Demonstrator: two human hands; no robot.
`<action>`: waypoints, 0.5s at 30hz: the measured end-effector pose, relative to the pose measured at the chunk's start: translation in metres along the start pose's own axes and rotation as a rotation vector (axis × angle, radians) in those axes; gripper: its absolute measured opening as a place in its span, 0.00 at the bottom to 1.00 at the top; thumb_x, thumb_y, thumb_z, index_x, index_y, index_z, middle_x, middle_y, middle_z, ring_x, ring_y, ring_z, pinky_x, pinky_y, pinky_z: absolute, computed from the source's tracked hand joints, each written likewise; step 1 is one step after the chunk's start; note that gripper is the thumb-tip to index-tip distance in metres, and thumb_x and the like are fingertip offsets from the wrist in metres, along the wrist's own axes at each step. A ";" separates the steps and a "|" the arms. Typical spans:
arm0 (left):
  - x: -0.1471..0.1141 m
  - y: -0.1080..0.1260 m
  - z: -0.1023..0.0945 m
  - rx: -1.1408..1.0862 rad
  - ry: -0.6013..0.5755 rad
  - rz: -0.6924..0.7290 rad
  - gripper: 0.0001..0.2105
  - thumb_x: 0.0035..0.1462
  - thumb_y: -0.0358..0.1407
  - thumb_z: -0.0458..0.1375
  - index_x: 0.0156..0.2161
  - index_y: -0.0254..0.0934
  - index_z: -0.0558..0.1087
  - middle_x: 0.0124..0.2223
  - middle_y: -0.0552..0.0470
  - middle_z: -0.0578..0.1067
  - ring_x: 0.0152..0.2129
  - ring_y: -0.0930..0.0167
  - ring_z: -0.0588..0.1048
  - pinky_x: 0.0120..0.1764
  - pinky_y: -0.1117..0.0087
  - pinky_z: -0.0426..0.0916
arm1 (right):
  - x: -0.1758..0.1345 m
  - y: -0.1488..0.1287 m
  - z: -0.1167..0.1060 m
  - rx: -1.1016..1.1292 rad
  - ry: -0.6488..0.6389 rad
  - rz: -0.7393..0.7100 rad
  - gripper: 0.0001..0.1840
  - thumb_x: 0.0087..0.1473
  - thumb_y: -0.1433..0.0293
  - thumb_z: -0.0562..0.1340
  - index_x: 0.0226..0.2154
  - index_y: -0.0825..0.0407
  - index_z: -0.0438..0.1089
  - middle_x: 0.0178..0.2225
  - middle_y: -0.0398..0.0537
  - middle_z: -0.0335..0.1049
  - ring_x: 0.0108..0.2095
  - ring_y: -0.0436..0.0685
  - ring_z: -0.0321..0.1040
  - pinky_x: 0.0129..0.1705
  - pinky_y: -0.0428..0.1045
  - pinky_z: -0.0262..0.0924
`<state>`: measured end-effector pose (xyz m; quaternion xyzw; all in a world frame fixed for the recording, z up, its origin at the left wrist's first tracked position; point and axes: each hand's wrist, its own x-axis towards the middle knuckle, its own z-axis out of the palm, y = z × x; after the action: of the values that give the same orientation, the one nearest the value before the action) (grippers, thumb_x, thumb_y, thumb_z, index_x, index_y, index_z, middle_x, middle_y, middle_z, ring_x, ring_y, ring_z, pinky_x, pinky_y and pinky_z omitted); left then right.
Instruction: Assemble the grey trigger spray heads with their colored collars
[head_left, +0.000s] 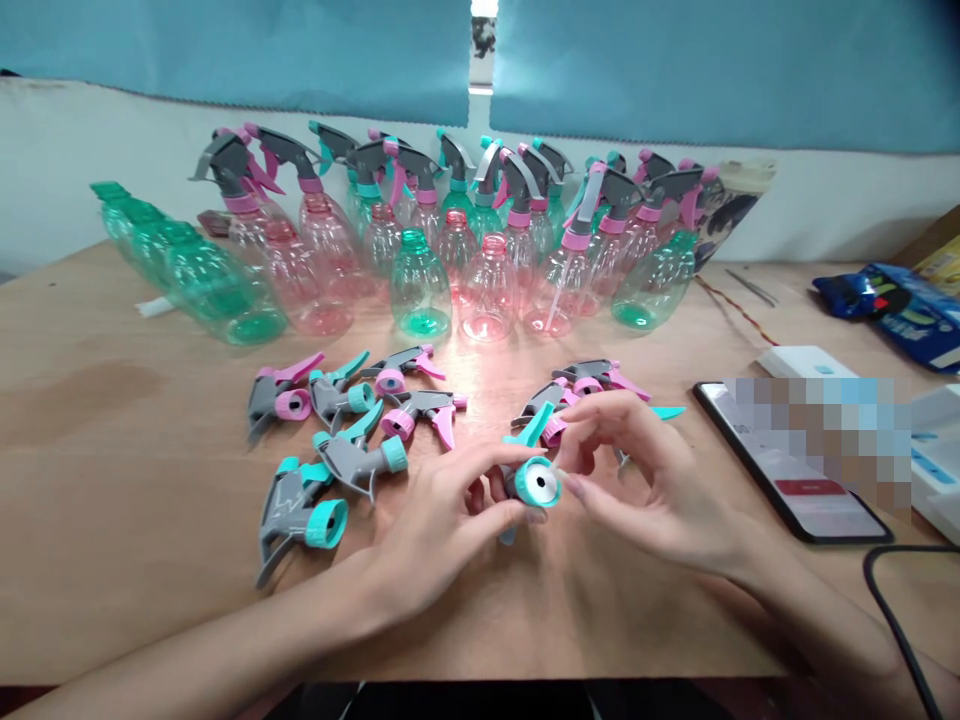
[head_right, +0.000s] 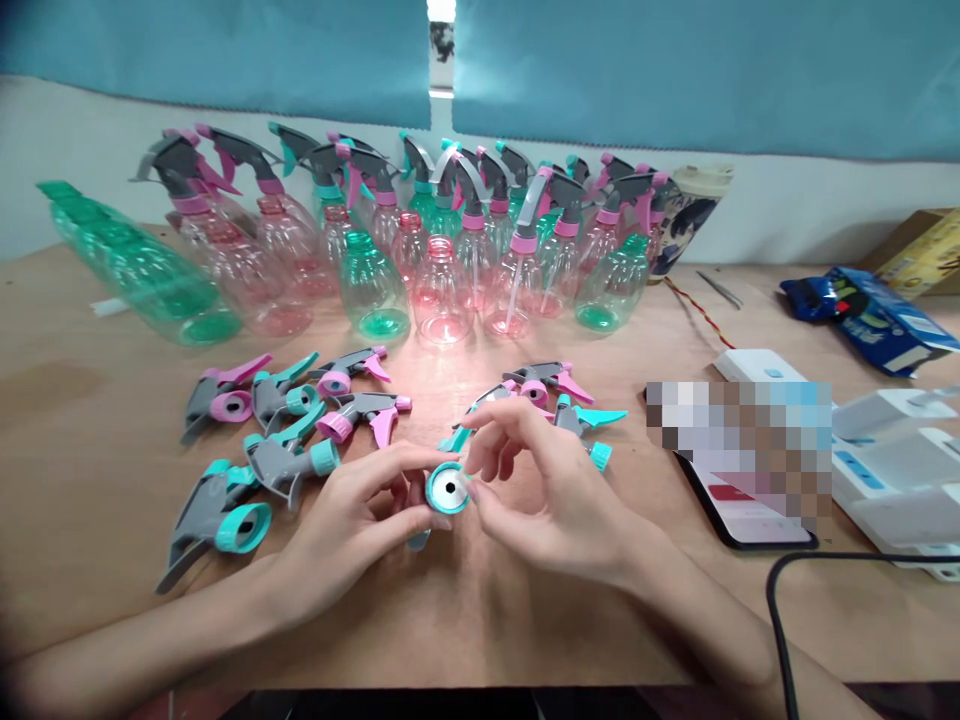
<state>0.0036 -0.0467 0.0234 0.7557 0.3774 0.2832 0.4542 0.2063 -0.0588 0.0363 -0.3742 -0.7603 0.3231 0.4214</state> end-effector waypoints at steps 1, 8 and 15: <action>-0.001 -0.002 0.000 0.041 0.001 0.035 0.16 0.55 0.26 0.60 0.48 0.42 0.70 0.35 0.57 0.73 0.25 0.76 0.67 0.28 0.75 0.63 | -0.002 0.002 0.002 -0.026 -0.031 -0.006 0.25 0.49 0.81 0.59 0.49 0.50 0.57 0.33 0.42 0.66 0.32 0.51 0.66 0.32 0.47 0.62; -0.004 -0.012 0.000 0.261 0.010 0.202 0.14 0.56 0.24 0.58 0.48 0.38 0.68 0.40 0.54 0.72 0.27 0.76 0.67 0.31 0.75 0.63 | -0.010 0.010 0.012 -0.185 -0.133 -0.027 0.31 0.47 0.81 0.58 0.53 0.51 0.54 0.36 0.44 0.65 0.28 0.49 0.64 0.28 0.46 0.62; -0.002 -0.011 -0.001 0.241 0.038 0.202 0.18 0.58 0.25 0.57 0.52 0.40 0.67 0.41 0.53 0.72 0.26 0.76 0.67 0.30 0.74 0.63 | -0.008 0.010 0.009 -0.296 -0.007 -0.132 0.31 0.48 0.79 0.61 0.54 0.53 0.53 0.37 0.44 0.69 0.36 0.50 0.67 0.37 0.46 0.63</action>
<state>-0.0023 -0.0445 0.0134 0.8335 0.3391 0.2943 0.3220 0.2041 -0.0618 0.0206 -0.3805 -0.8240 0.1804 0.3790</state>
